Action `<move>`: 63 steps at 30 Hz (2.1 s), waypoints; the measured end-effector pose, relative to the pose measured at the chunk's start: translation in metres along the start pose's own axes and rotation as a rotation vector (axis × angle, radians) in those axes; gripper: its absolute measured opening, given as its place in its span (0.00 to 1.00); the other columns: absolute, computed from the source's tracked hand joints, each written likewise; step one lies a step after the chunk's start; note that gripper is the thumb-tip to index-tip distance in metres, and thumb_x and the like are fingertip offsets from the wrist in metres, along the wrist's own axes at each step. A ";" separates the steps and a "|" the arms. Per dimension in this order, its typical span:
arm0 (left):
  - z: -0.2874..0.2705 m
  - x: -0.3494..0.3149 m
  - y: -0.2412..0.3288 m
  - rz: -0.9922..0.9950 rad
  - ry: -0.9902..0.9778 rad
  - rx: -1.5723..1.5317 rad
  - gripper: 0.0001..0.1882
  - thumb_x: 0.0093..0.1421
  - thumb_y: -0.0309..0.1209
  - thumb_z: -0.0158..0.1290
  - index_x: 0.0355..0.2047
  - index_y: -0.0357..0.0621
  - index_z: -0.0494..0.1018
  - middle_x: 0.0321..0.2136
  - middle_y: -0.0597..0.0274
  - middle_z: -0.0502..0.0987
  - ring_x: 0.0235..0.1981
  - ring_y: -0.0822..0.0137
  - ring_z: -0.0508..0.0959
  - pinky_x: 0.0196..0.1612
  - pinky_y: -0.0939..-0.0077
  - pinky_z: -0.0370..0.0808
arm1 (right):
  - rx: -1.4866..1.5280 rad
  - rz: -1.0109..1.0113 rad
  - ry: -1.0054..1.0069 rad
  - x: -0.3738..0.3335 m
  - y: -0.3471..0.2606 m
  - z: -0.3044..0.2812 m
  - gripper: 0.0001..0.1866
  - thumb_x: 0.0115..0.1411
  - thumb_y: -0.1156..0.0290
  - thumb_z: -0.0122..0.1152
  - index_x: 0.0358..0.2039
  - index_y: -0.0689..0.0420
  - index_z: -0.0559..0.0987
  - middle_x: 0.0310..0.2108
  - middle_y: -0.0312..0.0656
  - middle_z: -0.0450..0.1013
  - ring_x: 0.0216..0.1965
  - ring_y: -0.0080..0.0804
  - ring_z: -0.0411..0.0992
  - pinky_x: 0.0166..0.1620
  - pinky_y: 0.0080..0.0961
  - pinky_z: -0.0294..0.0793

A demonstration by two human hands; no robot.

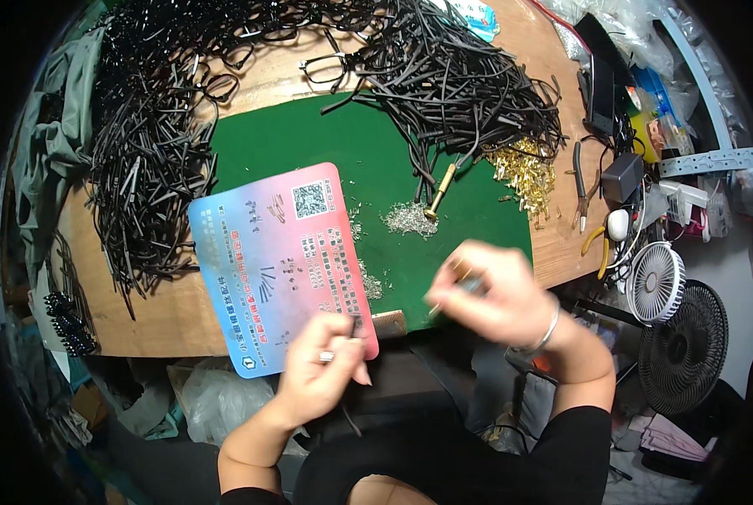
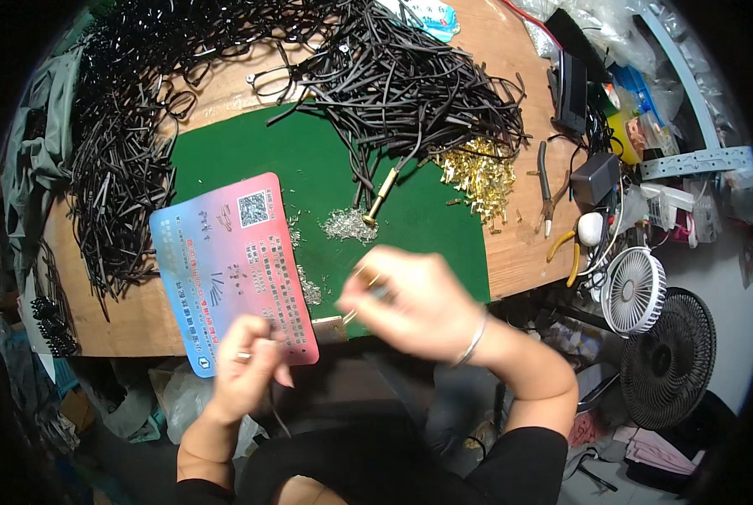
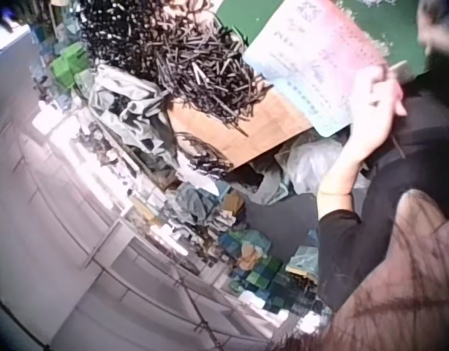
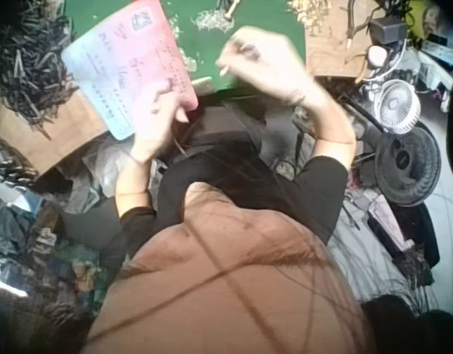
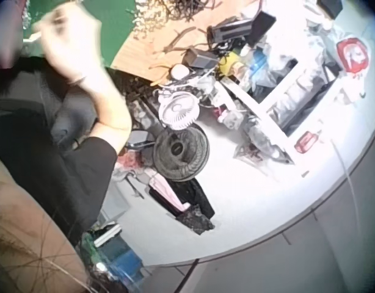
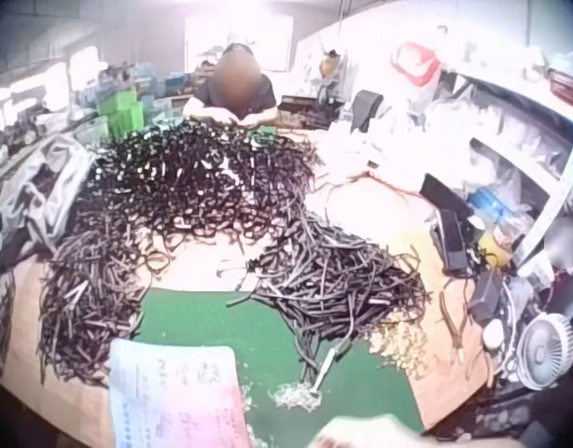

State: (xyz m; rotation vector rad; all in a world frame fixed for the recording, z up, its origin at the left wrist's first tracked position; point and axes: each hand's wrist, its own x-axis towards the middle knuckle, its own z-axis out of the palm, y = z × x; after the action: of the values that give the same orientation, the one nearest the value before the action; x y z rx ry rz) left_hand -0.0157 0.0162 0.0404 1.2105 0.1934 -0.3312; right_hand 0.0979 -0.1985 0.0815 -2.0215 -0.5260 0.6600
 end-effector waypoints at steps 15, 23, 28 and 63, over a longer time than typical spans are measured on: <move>0.016 0.006 -0.015 -0.144 -0.037 -0.148 0.15 0.65 0.29 0.43 0.49 0.35 0.64 0.32 0.57 0.77 0.14 0.83 0.65 0.19 0.90 0.63 | 0.115 -0.324 0.231 0.010 0.024 0.062 0.06 0.48 0.78 0.64 0.27 0.63 0.75 0.24 0.44 0.71 0.23 0.33 0.73 0.25 0.23 0.71; 0.010 0.011 -0.012 -0.145 -0.117 -0.057 0.12 0.64 0.30 0.44 0.45 0.36 0.67 0.33 0.58 0.79 0.15 0.83 0.66 0.18 0.90 0.63 | 0.647 0.140 -0.158 0.010 0.015 0.043 0.09 0.57 0.68 0.59 0.29 0.62 0.76 0.23 0.34 0.70 0.21 0.15 0.67 0.23 0.13 0.66; 0.007 0.012 -0.027 0.009 -0.125 0.098 0.12 0.64 0.27 0.45 0.46 0.34 0.67 0.34 0.58 0.79 0.24 0.79 0.74 0.28 0.85 0.71 | 1.064 0.426 -0.525 0.023 0.037 0.043 0.19 0.57 0.67 0.60 0.44 0.63 0.67 0.25 0.37 0.70 0.17 0.16 0.65 0.21 0.12 0.65; -0.004 0.031 -0.035 0.014 0.182 0.334 0.14 0.61 0.18 0.41 0.48 0.31 0.65 0.34 0.54 0.78 0.23 0.78 0.74 0.26 0.85 0.71 | -0.759 -0.073 0.257 0.005 0.054 0.052 0.21 0.48 0.75 0.59 0.46 0.55 0.73 0.30 0.41 0.64 0.23 0.33 0.71 0.23 0.26 0.71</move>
State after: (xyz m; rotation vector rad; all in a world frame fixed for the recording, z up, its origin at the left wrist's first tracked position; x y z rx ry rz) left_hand 0.0016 0.0047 -0.0019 1.5732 0.2946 -0.2460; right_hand 0.0742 -0.1885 0.0110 -2.7223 -0.7659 0.1393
